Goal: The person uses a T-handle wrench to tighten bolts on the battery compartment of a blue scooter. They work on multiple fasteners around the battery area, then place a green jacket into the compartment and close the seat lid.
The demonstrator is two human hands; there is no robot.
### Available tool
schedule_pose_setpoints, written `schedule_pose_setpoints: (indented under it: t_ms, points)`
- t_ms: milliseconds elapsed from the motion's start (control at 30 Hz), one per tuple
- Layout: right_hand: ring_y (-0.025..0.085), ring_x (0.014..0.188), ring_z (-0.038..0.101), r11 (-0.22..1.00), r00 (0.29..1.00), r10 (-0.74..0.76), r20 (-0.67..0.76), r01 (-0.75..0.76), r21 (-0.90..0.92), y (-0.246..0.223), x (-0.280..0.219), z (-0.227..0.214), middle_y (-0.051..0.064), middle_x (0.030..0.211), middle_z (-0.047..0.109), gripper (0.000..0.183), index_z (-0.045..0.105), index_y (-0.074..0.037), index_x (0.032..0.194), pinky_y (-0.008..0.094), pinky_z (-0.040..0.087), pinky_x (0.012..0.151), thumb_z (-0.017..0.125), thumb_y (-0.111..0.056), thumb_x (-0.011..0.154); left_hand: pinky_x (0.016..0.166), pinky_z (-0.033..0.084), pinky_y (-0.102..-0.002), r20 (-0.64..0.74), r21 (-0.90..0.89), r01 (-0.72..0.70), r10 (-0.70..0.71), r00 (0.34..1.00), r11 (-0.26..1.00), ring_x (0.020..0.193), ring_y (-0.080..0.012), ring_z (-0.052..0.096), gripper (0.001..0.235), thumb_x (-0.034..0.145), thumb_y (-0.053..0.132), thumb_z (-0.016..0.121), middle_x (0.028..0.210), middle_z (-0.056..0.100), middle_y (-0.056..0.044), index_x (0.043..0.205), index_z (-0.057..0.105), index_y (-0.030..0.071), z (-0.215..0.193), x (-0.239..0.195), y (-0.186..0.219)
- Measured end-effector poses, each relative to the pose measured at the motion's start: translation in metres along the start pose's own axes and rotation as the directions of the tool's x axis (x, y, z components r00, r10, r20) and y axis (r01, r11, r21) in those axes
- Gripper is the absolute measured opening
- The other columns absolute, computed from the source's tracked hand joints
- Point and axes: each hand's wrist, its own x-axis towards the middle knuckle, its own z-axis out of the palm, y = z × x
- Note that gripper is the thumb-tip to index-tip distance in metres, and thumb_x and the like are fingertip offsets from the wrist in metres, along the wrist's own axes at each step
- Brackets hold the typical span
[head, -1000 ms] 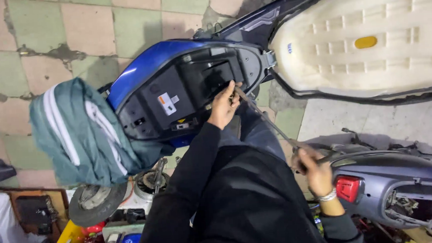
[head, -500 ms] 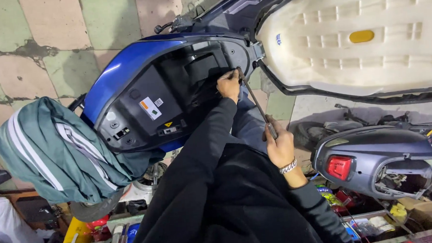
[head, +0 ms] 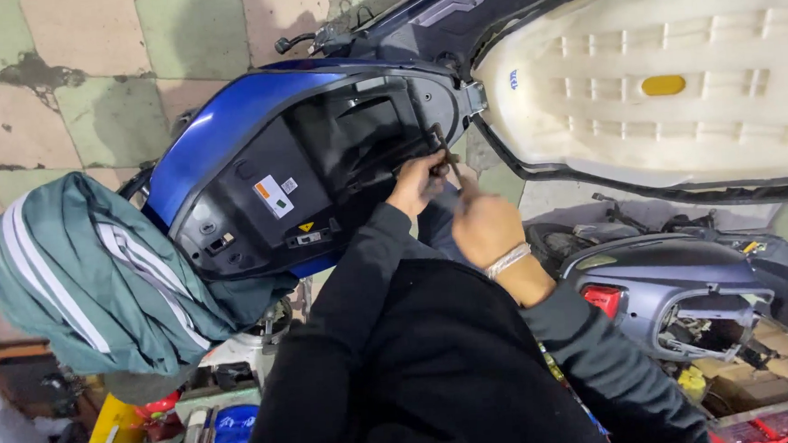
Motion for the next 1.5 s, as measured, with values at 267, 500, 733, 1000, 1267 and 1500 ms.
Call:
schedule_pose_setpoints:
  t_ms: [267,500,733,1000,1267,1500]
  points:
    - [0.036,0.095,0.069,-0.223,0.955,0.137,0.263,-0.229,0.947,-0.023,-0.020,-0.020,0.027,0.114,0.064,0.065,0.049,0.004,0.143,0.044,0.060,0.069,0.050,-0.046,0.101,0.050,0.031,-0.009,0.368,-0.348,0.165,-0.027,0.929,0.923,0.068,-0.0007,0.051,0.026,0.103,0.022,0.061,0.081,0.048,0.001,0.099,0.064,-0.003,0.028,-0.036,0.022]
    - [0.016,0.074,0.069,0.894,0.753,-0.401,-0.521,0.199,-0.401,0.016,-0.073,-0.033,-0.002,0.087,0.058,0.055,0.068,-0.018,0.101,0.028,0.052,0.053,0.060,-0.071,0.093,0.042,0.024,-0.020,0.156,-0.108,-0.073,0.089,0.984,0.991,0.054,-0.0039,0.036,0.027,0.105,0.020,0.056,0.070,0.025,0.008,0.111,0.070,-0.002,0.031,-0.049,0.028]
    - [0.030,0.058,0.071,0.886,0.851,-0.294,-0.435,0.072,-0.458,0.022,-0.026,-0.035,0.002,0.063,0.062,0.051,0.063,-0.018,0.072,0.043,0.054,0.050,0.062,-0.063,0.096,0.045,0.024,-0.022,0.212,-0.111,-0.040,0.063,0.975,0.993,0.050,-0.0042,0.027,0.028,0.105,0.024,0.057,0.064,0.025,0.010,0.081,0.057,0.010,0.042,-0.063,0.041]
    - [0.027,0.034,0.057,0.448,0.944,0.231,0.237,-0.319,0.835,0.007,-0.032,-0.038,0.024,0.055,0.059,0.051,0.061,0.005,0.073,0.036,0.034,0.022,0.048,-0.033,0.106,0.044,0.024,-0.018,0.070,-0.156,-0.027,0.039,0.997,0.987,0.052,-0.0042,0.040,0.031,0.090,0.028,0.075,0.064,0.037,0.006,0.081,0.054,0.008,0.046,-0.068,0.044]
    - [0.022,0.071,0.066,0.599,0.713,-0.648,-0.267,0.261,-0.757,0.015,-0.038,-0.050,0.006,0.085,0.057,0.046,0.071,-0.007,0.087,0.033,0.055,0.054,0.079,-0.051,0.074,0.039,0.024,-0.022,0.050,-0.135,-0.063,0.070,0.996,0.989,0.043,-0.0051,0.032,0.030,0.089,0.027,0.077,0.060,0.033,0.004,0.076,0.061,0.005,0.047,-0.061,0.037]
    - [0.030,0.055,0.072,0.624,0.928,0.285,0.239,-0.369,0.688,-0.030,-0.041,-0.064,0.023,0.070,0.067,0.056,0.063,0.013,0.097,0.044,0.059,0.049,0.053,-0.041,0.107,0.041,0.022,-0.019,0.101,-0.209,-0.065,0.087,0.991,0.976,0.044,-0.0022,0.030,0.029,0.092,0.027,0.069,0.060,0.030,0.008,0.072,0.053,0.012,0.049,-0.061,0.038]
